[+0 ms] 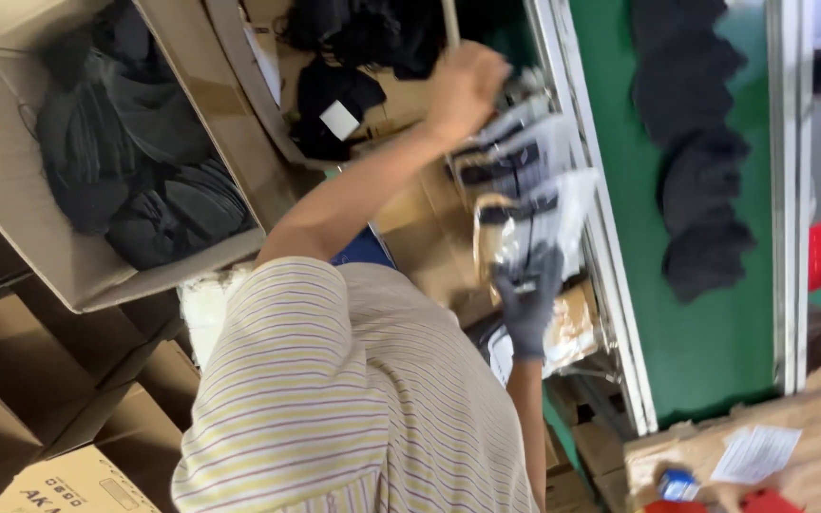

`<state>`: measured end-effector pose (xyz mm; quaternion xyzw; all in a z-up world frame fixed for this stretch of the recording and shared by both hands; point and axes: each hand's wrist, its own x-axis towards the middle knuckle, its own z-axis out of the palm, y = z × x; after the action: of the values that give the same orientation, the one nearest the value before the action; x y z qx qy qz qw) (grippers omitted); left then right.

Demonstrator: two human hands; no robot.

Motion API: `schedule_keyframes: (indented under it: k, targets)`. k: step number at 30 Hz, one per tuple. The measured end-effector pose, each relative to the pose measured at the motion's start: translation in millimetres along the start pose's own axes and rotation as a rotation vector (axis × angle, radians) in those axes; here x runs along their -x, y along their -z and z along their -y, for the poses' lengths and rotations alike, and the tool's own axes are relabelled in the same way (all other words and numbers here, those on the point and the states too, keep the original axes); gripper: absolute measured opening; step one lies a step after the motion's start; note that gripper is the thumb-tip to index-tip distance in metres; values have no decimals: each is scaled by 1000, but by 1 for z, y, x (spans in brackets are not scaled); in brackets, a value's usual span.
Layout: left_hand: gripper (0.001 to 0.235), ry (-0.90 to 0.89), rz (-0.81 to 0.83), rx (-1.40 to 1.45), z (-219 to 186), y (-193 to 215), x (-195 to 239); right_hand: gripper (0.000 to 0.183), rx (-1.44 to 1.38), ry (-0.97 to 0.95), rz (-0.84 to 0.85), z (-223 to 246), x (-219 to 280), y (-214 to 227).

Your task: The person places black face masks into plastic bags and then packs the bags into a cardboard box.

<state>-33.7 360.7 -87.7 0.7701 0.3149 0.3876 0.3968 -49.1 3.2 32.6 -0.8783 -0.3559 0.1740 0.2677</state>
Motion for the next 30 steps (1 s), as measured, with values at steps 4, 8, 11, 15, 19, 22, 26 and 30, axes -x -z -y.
schedule_keyframes:
  k: [4, 8, 11, 15, 19, 22, 26, 30]
  targets:
    - [7, 564, -257, -116, 184, 44, 3, 88, 266, -394, -240, -71, 12, 33]
    - [17, 981, -402, -167, 316, 52, 15, 92, 326, -815, -353, -87, -20, 76]
    - [25, 1064, -449, -171, 351, 55, 5, 102, 2, -1028, -417, -98, -32, 81]
    - [48, 1148, -337, -274, 357, 55, -23, 82, 407, -982, -271, -150, -16, 75]
    - [52, 1360, -168, -147, 325, 66, -53, 92, 396, -975, -299, -145, -20, 73]
    - [45, 1235, -266, -219, 387, 36, -13, 95, 405, -1025, -277, -138, -28, 69]
    - [37, 1213, -180, -304, 425, 22, 13, 95, 447, -1022, -261, -145, -22, 69]
    - [26, 1171, -38, -336, 424, 29, 25, 95, 423, -1064, -259, -128, -32, 67]
